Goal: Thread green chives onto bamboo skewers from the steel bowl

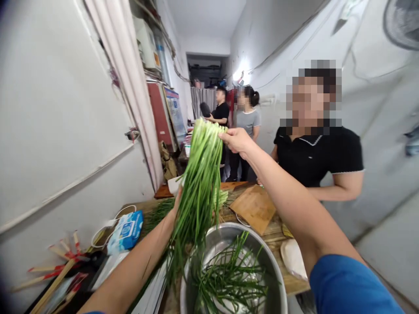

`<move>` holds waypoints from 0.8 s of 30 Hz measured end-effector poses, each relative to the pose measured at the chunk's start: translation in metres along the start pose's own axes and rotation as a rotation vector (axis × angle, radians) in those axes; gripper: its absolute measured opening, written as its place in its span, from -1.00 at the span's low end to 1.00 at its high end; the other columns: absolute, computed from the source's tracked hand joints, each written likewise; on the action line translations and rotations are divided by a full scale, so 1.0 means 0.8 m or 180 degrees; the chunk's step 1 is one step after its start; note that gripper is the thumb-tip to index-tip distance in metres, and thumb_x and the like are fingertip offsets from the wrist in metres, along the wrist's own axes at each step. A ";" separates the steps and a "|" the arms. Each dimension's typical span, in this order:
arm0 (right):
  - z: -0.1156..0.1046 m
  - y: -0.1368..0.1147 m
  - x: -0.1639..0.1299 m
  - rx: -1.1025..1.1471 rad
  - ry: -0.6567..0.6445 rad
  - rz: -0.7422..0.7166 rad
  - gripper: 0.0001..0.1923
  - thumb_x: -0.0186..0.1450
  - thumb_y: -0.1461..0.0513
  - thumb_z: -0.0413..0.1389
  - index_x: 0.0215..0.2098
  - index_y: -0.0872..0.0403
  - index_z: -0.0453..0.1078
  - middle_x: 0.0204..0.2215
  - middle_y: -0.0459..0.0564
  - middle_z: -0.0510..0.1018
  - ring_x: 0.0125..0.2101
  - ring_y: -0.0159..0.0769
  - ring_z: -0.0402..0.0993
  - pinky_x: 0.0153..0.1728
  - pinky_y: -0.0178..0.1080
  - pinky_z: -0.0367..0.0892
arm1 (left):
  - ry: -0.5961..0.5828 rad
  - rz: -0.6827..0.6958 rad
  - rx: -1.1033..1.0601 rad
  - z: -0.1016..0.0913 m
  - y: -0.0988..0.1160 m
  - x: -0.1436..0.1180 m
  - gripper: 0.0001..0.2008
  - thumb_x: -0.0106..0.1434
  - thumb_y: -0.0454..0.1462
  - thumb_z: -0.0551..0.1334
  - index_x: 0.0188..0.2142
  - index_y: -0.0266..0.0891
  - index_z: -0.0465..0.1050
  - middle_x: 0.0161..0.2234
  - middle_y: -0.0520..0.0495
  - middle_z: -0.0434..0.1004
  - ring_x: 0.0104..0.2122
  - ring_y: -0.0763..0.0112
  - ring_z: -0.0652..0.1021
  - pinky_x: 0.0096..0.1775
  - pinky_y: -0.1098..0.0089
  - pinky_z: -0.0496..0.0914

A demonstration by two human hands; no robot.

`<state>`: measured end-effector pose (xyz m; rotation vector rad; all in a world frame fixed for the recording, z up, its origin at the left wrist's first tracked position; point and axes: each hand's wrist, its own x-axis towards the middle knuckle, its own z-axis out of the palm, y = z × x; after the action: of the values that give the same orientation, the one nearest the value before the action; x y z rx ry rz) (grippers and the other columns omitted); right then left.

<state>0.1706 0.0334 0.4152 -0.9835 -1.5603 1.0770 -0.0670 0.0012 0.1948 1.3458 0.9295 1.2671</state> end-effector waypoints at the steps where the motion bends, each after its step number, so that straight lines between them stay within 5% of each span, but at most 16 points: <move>1: -0.021 0.021 0.001 -0.0038 0.0154 0.0177 -0.70 0.20 0.21 0.08 -0.62 0.13 0.13 -0.81 -0.31 0.03 -0.82 -0.66 -0.14 -0.78 -0.48 -0.23 | -0.0285 -0.0223 -0.0135 0.018 -0.011 -0.002 -0.07 0.12 0.18 -0.48 -0.03 -0.50 0.26 -0.21 -0.20 0.46 -0.07 0.09 0.39 -0.14 0.07 0.29; 4: -0.082 0.099 -0.006 -0.0174 0.0565 0.0735 -0.72 0.23 0.21 0.05 -0.59 0.17 0.17 -0.79 -0.31 0.07 -0.83 -0.67 -0.13 -0.81 -0.50 -0.18 | -0.1163 -0.1178 -0.0475 0.050 -0.042 -0.005 0.00 -0.03 0.29 -0.45 -0.07 -0.38 0.31 -0.19 -0.25 0.46 -0.12 0.05 0.43 -0.16 0.05 0.32; 6: -0.115 0.158 -0.018 -0.0245 0.0778 0.1149 -0.74 0.27 0.20 -0.01 -0.51 0.21 0.23 -0.73 -0.28 0.16 -0.79 -0.67 -0.03 -0.80 -0.52 -0.05 | -0.1667 -0.1831 -0.0583 0.060 -0.061 0.001 -0.11 -0.02 0.31 -0.25 -0.11 -0.34 0.34 -0.21 -0.26 0.47 -0.18 0.07 0.47 -0.19 0.07 0.33; 9: -0.149 0.239 -0.039 -0.0313 0.0947 0.1609 -0.77 0.29 0.20 -0.02 -0.40 0.23 0.28 -0.63 -0.20 0.28 -0.72 -0.63 0.13 -0.73 -0.51 0.11 | -0.1961 -0.2198 -0.0633 0.072 -0.087 0.021 -0.38 -0.03 0.12 0.13 -0.16 -0.34 0.37 -0.27 -0.24 0.49 -0.29 0.18 0.50 -0.22 0.17 0.36; 13: -0.172 0.316 -0.052 -0.0436 0.0990 0.1891 -0.77 0.29 0.18 -0.02 -0.38 0.23 0.29 -0.60 -0.18 0.31 -0.70 -0.62 0.18 -0.71 -0.50 0.16 | -0.1545 -0.2362 -0.0630 0.094 -0.122 0.038 -0.50 -0.22 -0.19 0.38 -0.25 -0.35 0.38 -0.41 -0.17 0.52 -0.45 0.28 0.52 -0.32 0.25 0.39; 17: -0.175 0.354 -0.041 -0.0758 0.0892 0.1940 -0.77 0.28 0.18 -0.02 -0.35 0.23 0.30 -0.56 -0.15 0.35 -0.65 -0.59 0.25 -0.65 -0.47 0.23 | -0.1034 -0.2475 -0.0565 0.132 -0.157 0.021 -0.53 -0.26 -0.26 0.39 -0.30 -0.33 0.37 -0.52 -0.09 0.50 -0.57 0.34 0.49 -0.45 0.31 0.40; 24: -0.150 0.357 0.035 -0.1660 0.0919 0.1240 -0.77 0.26 0.18 0.01 -0.22 0.21 0.32 -0.34 -0.05 0.42 -0.39 -0.41 0.39 -0.40 -0.29 0.37 | 0.0052 -0.1984 -0.1557 0.267 -0.232 -0.014 -0.52 -0.06 -0.16 0.26 -0.12 -0.18 0.27 -0.34 -0.15 0.49 -0.40 0.21 0.53 -0.41 0.27 0.40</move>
<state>0.3077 0.1620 0.1675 -1.7720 -1.4669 0.7382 0.1611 -0.0114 0.0275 0.5933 0.8805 0.9291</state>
